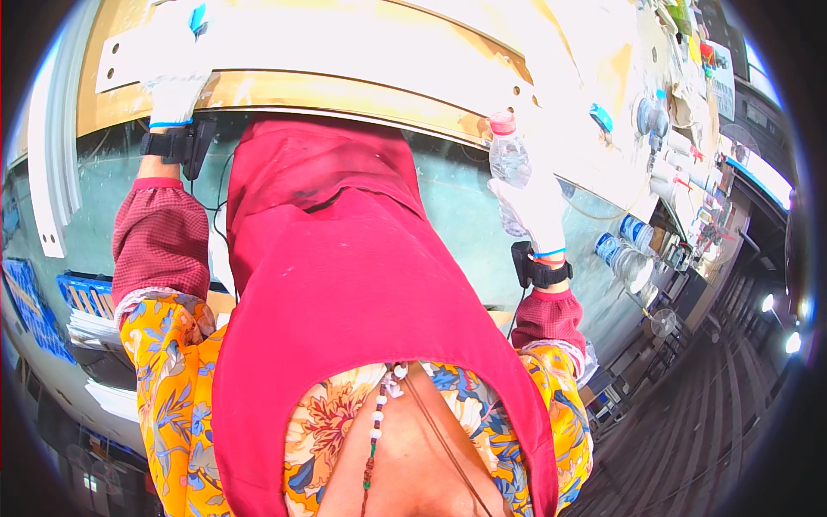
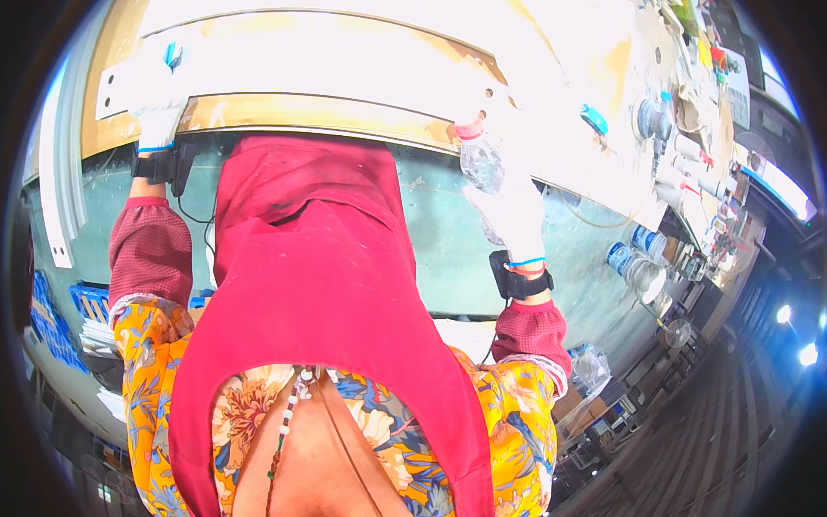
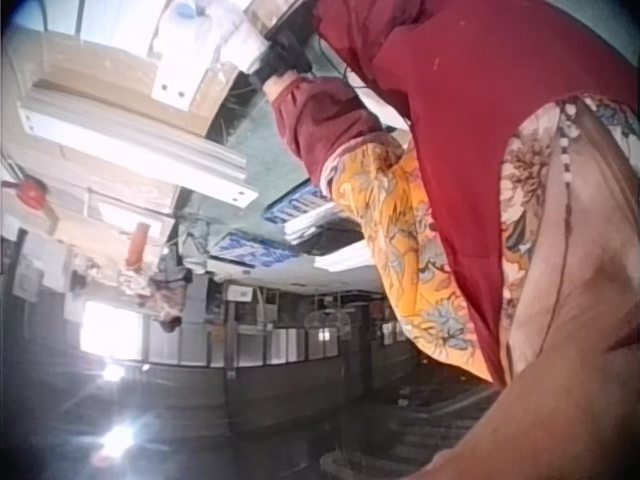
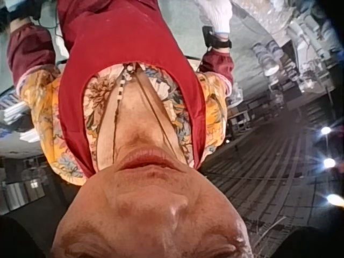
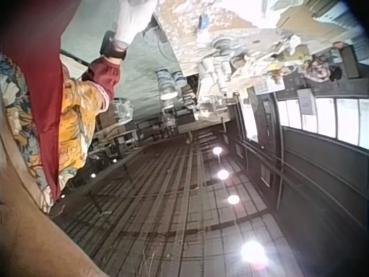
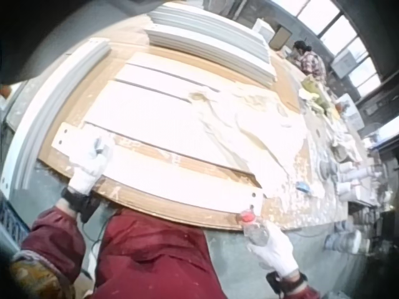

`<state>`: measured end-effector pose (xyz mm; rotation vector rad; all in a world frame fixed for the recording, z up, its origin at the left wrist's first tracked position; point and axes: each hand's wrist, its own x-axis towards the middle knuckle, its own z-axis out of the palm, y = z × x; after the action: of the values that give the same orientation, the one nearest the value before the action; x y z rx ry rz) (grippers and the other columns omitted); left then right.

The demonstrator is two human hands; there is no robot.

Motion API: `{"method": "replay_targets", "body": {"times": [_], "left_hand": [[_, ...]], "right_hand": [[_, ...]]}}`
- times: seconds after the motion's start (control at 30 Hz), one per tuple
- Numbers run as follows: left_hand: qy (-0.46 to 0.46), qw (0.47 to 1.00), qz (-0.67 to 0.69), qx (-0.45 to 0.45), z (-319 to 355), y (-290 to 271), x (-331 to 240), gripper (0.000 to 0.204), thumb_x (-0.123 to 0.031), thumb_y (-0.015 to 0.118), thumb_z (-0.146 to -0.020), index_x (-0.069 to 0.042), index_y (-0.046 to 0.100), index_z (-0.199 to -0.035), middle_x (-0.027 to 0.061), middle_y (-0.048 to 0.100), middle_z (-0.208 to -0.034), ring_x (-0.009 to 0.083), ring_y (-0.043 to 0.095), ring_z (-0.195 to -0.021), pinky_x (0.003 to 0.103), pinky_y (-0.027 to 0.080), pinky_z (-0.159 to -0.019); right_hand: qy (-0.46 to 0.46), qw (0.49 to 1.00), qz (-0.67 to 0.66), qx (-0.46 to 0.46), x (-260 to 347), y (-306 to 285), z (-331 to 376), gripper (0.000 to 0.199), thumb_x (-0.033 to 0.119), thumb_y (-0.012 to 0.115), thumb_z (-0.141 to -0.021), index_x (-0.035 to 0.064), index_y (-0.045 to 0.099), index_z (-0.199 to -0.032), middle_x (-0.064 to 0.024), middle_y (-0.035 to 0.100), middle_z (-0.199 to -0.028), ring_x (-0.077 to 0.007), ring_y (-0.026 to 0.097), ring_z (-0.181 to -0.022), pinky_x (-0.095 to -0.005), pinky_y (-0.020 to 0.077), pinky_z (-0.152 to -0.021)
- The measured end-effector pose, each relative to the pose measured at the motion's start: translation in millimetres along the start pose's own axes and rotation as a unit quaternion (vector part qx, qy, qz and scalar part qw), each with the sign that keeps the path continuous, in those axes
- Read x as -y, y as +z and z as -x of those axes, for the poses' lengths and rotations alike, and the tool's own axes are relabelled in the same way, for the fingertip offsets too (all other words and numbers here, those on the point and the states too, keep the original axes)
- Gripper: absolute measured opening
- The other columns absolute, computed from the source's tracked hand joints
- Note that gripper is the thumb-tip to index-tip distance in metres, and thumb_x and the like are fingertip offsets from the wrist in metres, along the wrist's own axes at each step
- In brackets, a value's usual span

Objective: The recorder is using a cloth to wipe down white furniture panels at a workbench and then stacking them.

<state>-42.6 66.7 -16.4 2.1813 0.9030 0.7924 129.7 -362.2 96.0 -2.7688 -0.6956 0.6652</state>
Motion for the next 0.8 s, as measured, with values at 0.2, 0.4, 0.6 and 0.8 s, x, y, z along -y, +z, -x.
{"method": "replay_targets", "body": {"times": [0.2, 0.4, 0.6, 0.8], "left_hand": [[0.011, 0.999, -0.016, -0.036, 3.2, 1.6, -25.6, 0.008, -0.015, 0.061, -0.087, -0.008, 0.059, -0.084, 0.0015, 0.048, -0.068, 0.0115, 0.045, -0.062, 0.029, 0.040, -0.057], [0.157, 0.933, -0.325, -0.011, 0.0, -3.7, 49.2, 0.040, -0.039, 0.063, -0.083, -0.007, 0.058, -0.106, 0.0136, 0.061, -0.090, 0.0293, 0.060, -0.081, 0.040, 0.047, -0.069], [0.216, 0.911, -0.350, -0.044, 8.9, 5.5, 58.8, 0.040, -0.038, 0.063, -0.083, -0.007, 0.057, -0.107, 0.0116, 0.059, -0.089, 0.0269, 0.058, -0.079, 0.039, 0.047, -0.069], [0.322, 0.860, -0.381, -0.107, 10.0, 13.8, 83.3, 0.013, -0.021, 0.063, -0.085, -0.008, 0.058, -0.087, 0.0048, 0.050, -0.072, 0.0166, 0.048, -0.065, 0.032, 0.042, -0.059]], "right_hand": [[-0.044, 0.999, -0.007, 0.004, 19.6, -8.3, -8.1, 0.075, 0.025, 0.080, -0.063, 0.0059, 0.050, -0.129, -0.0183, 0.057, -0.121, -0.0320, 0.056, -0.111, -0.0394, 0.0438, -0.095], [-0.197, 0.974, 0.097, -0.058, 37.0, -7.2, -28.8, 0.073, 0.024, 0.081, -0.061, 0.0056, 0.052, -0.126, -0.0171, 0.057, -0.120, -0.0324, 0.054, -0.111, -0.0417, 0.0416, -0.096], [-0.199, 0.979, 0.052, -0.008, 34.6, 0.1, -40.4, 0.072, 0.025, 0.077, -0.063, 0.0082, 0.052, -0.128, -0.0173, 0.055, -0.121, -0.0352, 0.051, -0.112, -0.0456, 0.0395, -0.096], [-0.156, 0.986, 0.051, -0.008, 49.6, -7.5, -30.7, 0.075, 0.025, 0.082, -0.058, 0.0076, 0.054, -0.125, -0.0147, 0.057, -0.119, -0.0317, 0.053, -0.111, -0.0437, 0.0410, -0.096]]}}
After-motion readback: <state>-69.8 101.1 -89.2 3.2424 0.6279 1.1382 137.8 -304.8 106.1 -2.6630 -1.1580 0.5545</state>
